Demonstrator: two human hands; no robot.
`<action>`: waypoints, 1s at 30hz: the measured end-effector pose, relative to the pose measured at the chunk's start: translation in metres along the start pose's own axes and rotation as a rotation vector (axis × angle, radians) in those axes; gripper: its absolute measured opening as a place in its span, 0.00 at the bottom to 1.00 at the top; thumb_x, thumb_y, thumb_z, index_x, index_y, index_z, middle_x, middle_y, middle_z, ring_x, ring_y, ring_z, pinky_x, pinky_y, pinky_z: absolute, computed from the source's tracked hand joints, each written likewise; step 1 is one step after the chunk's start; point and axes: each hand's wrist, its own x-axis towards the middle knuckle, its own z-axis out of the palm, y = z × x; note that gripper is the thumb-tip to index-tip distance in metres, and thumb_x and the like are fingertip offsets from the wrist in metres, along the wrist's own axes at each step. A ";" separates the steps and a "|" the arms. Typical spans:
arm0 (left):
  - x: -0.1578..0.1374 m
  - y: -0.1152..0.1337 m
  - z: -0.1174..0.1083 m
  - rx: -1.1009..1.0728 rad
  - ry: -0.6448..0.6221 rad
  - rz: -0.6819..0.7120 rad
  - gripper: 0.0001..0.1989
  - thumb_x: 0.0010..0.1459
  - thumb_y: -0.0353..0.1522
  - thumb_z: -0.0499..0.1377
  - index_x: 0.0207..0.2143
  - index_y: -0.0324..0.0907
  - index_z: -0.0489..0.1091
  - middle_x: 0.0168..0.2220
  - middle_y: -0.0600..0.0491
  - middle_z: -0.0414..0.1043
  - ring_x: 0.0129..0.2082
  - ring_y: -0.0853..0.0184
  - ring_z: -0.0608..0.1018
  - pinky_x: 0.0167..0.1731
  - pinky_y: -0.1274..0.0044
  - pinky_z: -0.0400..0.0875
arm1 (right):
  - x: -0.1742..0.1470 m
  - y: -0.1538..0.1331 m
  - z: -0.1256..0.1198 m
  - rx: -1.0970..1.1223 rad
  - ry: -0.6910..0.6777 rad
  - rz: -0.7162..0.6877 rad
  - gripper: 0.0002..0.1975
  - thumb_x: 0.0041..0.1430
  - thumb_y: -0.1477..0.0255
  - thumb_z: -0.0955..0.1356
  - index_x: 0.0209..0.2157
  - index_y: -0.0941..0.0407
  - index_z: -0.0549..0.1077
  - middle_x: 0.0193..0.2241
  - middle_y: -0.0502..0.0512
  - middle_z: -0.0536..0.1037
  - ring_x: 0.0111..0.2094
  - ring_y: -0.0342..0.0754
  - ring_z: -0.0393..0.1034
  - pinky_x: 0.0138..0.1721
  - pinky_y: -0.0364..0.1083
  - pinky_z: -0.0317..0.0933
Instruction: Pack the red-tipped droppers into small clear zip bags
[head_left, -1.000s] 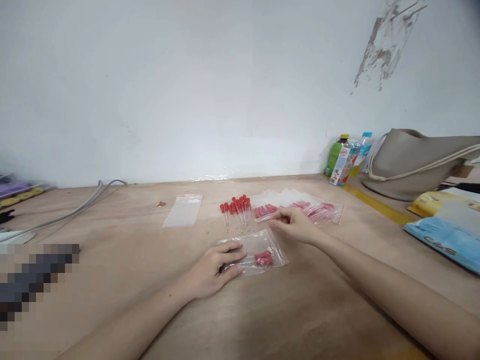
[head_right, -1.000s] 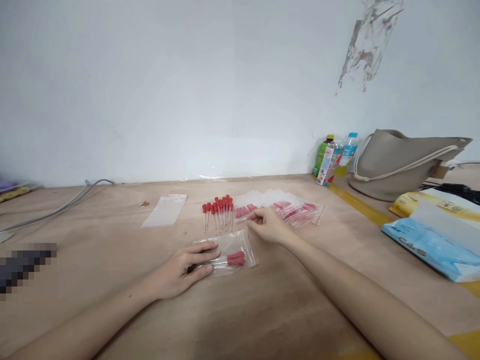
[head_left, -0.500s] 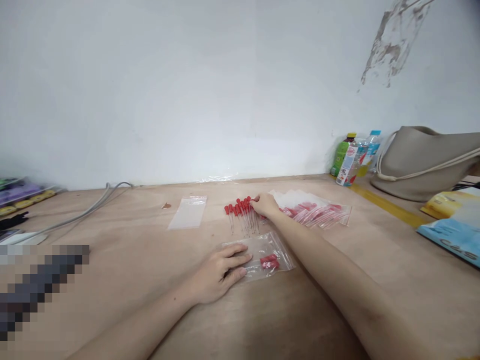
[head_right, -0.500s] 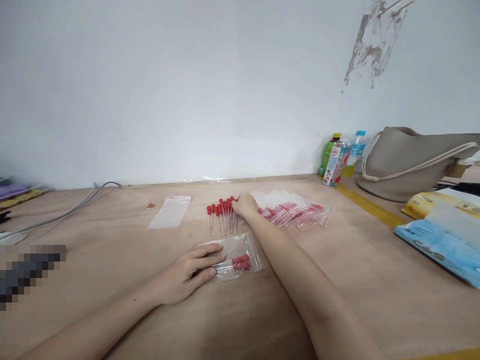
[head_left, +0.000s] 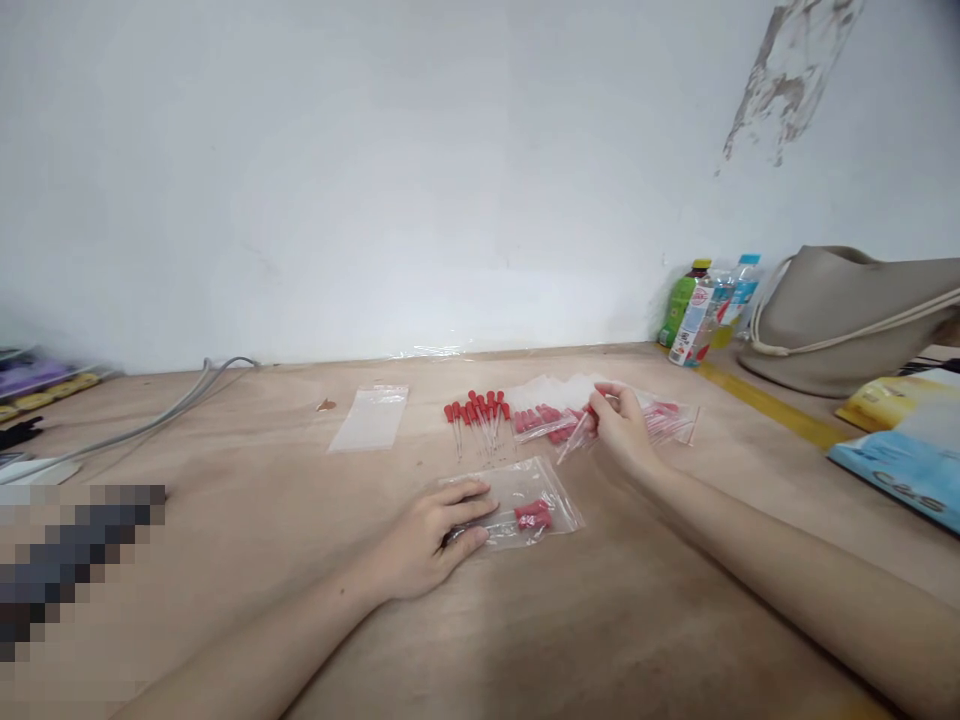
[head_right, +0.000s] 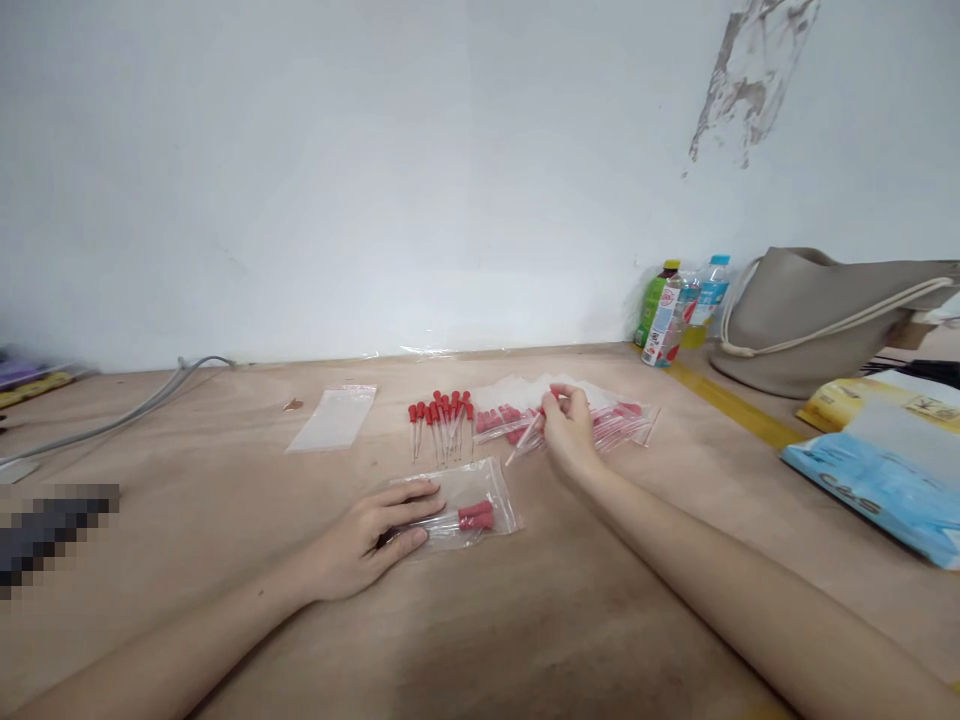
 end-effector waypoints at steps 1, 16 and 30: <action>0.000 0.000 0.000 0.004 0.001 0.001 0.17 0.60 0.35 0.50 0.52 0.49 0.63 0.55 0.51 0.60 0.54 0.62 0.64 0.53 0.66 0.59 | -0.006 0.002 -0.007 0.031 0.002 0.025 0.14 0.48 0.66 0.65 0.37 0.54 0.60 0.19 0.43 0.64 0.15 0.38 0.59 0.16 0.38 0.54; 0.000 0.001 0.000 -0.005 -0.004 -0.037 0.23 0.60 0.38 0.50 0.57 0.45 0.53 0.56 0.49 0.58 0.54 0.62 0.63 0.53 0.67 0.59 | -0.052 -0.004 -0.018 -0.193 -0.712 0.230 0.14 0.35 0.66 0.73 0.22 0.59 0.68 0.14 0.43 0.66 0.16 0.36 0.56 0.18 0.37 0.50; 0.003 0.000 0.001 0.013 -0.005 -0.002 0.20 0.60 0.37 0.50 0.54 0.44 0.60 0.55 0.50 0.60 0.55 0.62 0.63 0.54 0.66 0.59 | -0.031 -0.022 -0.007 -0.542 -0.744 -0.099 0.11 0.48 0.67 0.65 0.26 0.60 0.74 0.22 0.52 0.74 0.23 0.42 0.64 0.25 0.41 0.56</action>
